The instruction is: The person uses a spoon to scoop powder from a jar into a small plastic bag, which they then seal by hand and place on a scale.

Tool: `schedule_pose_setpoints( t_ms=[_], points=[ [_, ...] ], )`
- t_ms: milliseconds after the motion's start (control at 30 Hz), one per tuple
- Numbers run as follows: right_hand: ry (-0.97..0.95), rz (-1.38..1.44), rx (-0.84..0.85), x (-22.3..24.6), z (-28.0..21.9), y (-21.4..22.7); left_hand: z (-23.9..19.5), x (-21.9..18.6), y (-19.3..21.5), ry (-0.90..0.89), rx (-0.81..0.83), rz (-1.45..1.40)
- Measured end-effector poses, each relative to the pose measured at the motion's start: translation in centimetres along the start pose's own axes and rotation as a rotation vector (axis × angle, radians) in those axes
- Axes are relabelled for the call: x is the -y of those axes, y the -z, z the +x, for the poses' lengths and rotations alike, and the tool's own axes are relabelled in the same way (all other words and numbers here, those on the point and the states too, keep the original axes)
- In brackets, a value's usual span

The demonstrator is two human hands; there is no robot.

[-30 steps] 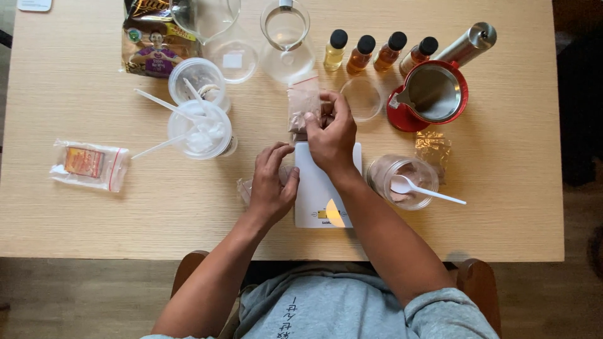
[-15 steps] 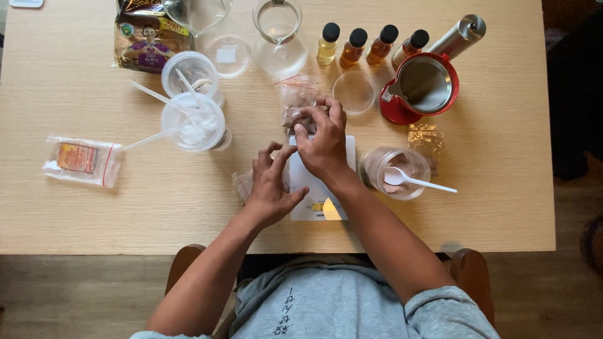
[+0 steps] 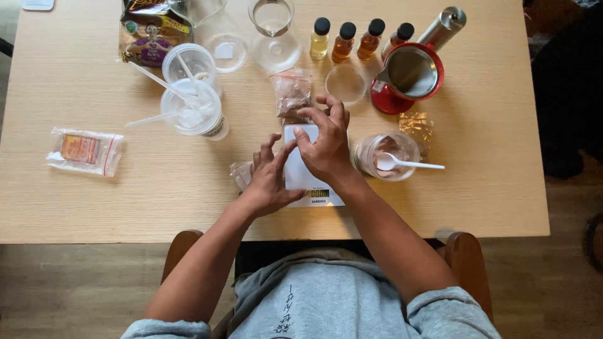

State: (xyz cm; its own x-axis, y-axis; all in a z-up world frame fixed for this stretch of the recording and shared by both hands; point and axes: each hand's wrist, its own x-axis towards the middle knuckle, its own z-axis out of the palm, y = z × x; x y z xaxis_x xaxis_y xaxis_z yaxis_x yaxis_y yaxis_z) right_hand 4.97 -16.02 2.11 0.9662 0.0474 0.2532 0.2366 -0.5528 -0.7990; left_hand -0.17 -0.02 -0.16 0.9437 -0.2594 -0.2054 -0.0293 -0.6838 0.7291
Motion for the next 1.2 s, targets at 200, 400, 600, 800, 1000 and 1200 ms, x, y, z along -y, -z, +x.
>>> schedule_pose_setpoints(
  t_ms=[200,400,600,800,1000,1200],
  points=[
    [0.073,0.001,0.017,1.0,-1.3,2.1,-0.2,0.3,-0.2,-0.04,-0.02,-0.034],
    [0.181,-0.045,0.068,-0.1,-2.2,2.9,0.0,0.7,-0.4,-0.064,-0.042,-0.039],
    [0.361,-0.035,0.104,-0.9,-3.8,4.7,-0.6,0.2,-0.4,-0.077,-0.073,-0.039],
    [0.375,0.05,0.092,-2.7,-6.5,5.5,-0.3,0.6,-0.6,-0.09,-0.087,-0.047],
    [0.376,0.099,0.113,-3.9,-6.9,5.5,-0.7,-0.5,-0.2,-0.075,-0.044,-0.031],
    [0.372,0.099,0.104,-3.9,-7.1,5.2,-0.7,-0.4,-0.4,-0.087,-0.039,-0.026]
  ],
)
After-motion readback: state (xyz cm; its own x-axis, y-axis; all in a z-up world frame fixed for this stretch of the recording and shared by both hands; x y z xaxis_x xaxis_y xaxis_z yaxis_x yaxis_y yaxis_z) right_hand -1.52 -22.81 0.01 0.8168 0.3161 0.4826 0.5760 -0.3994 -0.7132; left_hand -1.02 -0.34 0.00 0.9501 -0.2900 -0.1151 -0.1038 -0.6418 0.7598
